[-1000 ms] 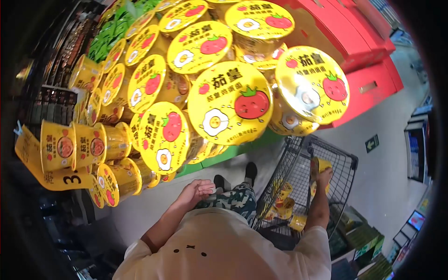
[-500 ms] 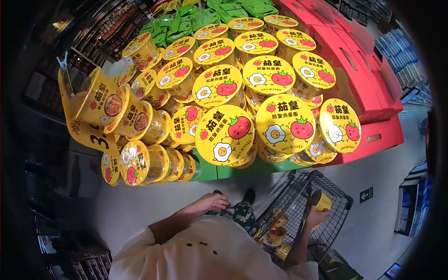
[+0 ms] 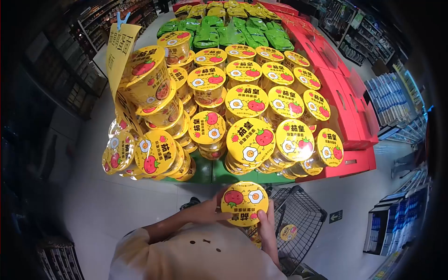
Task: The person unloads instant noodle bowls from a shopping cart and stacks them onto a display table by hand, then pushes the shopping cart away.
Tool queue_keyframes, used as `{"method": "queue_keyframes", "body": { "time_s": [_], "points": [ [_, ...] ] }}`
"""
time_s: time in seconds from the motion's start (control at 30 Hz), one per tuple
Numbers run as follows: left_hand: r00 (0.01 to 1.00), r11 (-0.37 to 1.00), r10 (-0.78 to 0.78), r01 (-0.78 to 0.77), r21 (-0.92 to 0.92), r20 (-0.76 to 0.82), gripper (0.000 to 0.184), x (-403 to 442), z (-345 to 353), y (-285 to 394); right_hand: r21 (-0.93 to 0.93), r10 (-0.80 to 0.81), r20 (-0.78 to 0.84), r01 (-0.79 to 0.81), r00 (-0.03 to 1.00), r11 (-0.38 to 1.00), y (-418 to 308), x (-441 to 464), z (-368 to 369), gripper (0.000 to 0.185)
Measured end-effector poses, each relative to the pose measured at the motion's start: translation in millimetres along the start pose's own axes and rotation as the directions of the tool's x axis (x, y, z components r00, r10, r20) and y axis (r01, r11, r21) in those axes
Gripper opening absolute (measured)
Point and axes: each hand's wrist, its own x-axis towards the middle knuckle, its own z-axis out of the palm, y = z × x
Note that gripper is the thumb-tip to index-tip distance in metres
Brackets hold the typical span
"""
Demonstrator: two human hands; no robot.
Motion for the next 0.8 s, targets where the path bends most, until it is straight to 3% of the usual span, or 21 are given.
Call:
{"method": "queue_keyframes", "body": {
  "time_s": [0.03, 0.07, 0.1, 0.13, 0.17, 0.2, 0.27, 0.3, 0.37, 0.43, 0.67, 0.7, 0.8],
  "points": [
    [0.987, 0.99, 0.113, -0.122, -0.071, -0.114, 0.102, -10.5, -5.8, -5.6, -0.021, -0.007, 0.091, 0.009, 0.996, 1.0, -4.1, 4.0, 9.1, 0.045],
    [0.986, 0.99, 0.111, -0.12, -0.073, -0.122, 0.102, -21.5, -9.7, -10.1, -0.039, -0.013, 0.179, 0.02, 0.984, 0.999, -7.5, 6.7, 17.0, 0.049],
    [0.962, 0.937, 0.137, -0.203, -0.283, -0.237, 0.099, -33.6, -12.1, -15.4, -0.037, -0.008, 0.182, 0.015, 0.983, 0.999, -14.2, 9.0, 28.0, 0.049],
    [0.926, 0.831, 0.138, -0.301, -0.467, -0.352, 0.095, -44.7, -14.3, -21.5, 0.053, -0.014, 0.286, -0.002, 0.958, 0.999, -23.2, 11.6, 39.2, 0.051],
    [0.915, 0.828, 0.057, -0.267, -0.493, -0.4, 0.081, -54.4, -17.9, -31.2, 0.14, -0.031, 0.386, -0.025, 0.922, 0.99, -27.8, 12.6, 46.1, 0.053],
    [0.912, 0.825, 0.061, -0.274, -0.494, -0.405, 0.081, -55.8, -16.5, -28.9, 0.136, -0.03, 0.391, -0.025, 0.92, 0.99, -24.7, 14.4, 46.0, 0.053],
    [0.797, 0.648, 0.091, -0.503, -0.572, -0.597, 0.07, -47.8, -14.3, -18.3, -0.003, 0.018, 0.451, -0.019, 0.892, 1.0, -16.3, 24.7, 43.6, 0.052],
    [0.76, 0.585, 0.19, -0.596, -0.55, -0.621, 0.062, -36.9, -14.2, 1.1, -0.105, 0.062, 0.414, -0.02, 0.908, 0.994, -16.8, 24.7, 47.8, 0.047],
    [0.672, 0.664, 0.175, -0.621, -0.418, -0.72, 0.055, -9.6, -28.5, 22.3, -0.117, 0.071, 0.423, -0.023, 0.903, 0.993, -10.4, 29.6, 47.6, 0.045],
    [0.573, 0.573, 0.231, -0.733, -0.365, -0.787, 0.05, 16.1, -34.2, 60.9, -0.128, 0.091, 0.413, -0.041, 0.906, 0.991, -2.5, 28.0, 44.8, 0.044],
    [0.506, 0.648, 0.041, -0.67, -0.362, -0.862, 0.048, 66.7, -76.9, 81.1, -0.212, 0.042, 0.344, 0.034, 0.938, 0.977, 13.6, 20.7, 36.0, 0.037],
    [0.539, 0.662, -0.049, -0.614, -0.431, -0.841, 0.052, 69.6, -83.2, 80.8, -0.224, 0.045, 0.329, 0.032, 0.943, 0.974, 16.3, 18.6, 33.3, 0.037],
    [0.573, 0.685, -0.069, -0.568, -0.456, -0.817, 0.055, 75.3, -89.6, 75.5, -0.228, 0.046, 0.293, 0.023, 0.955, 0.973, 25.1, 12.6, 24.9, 0.037]
  ]
}}
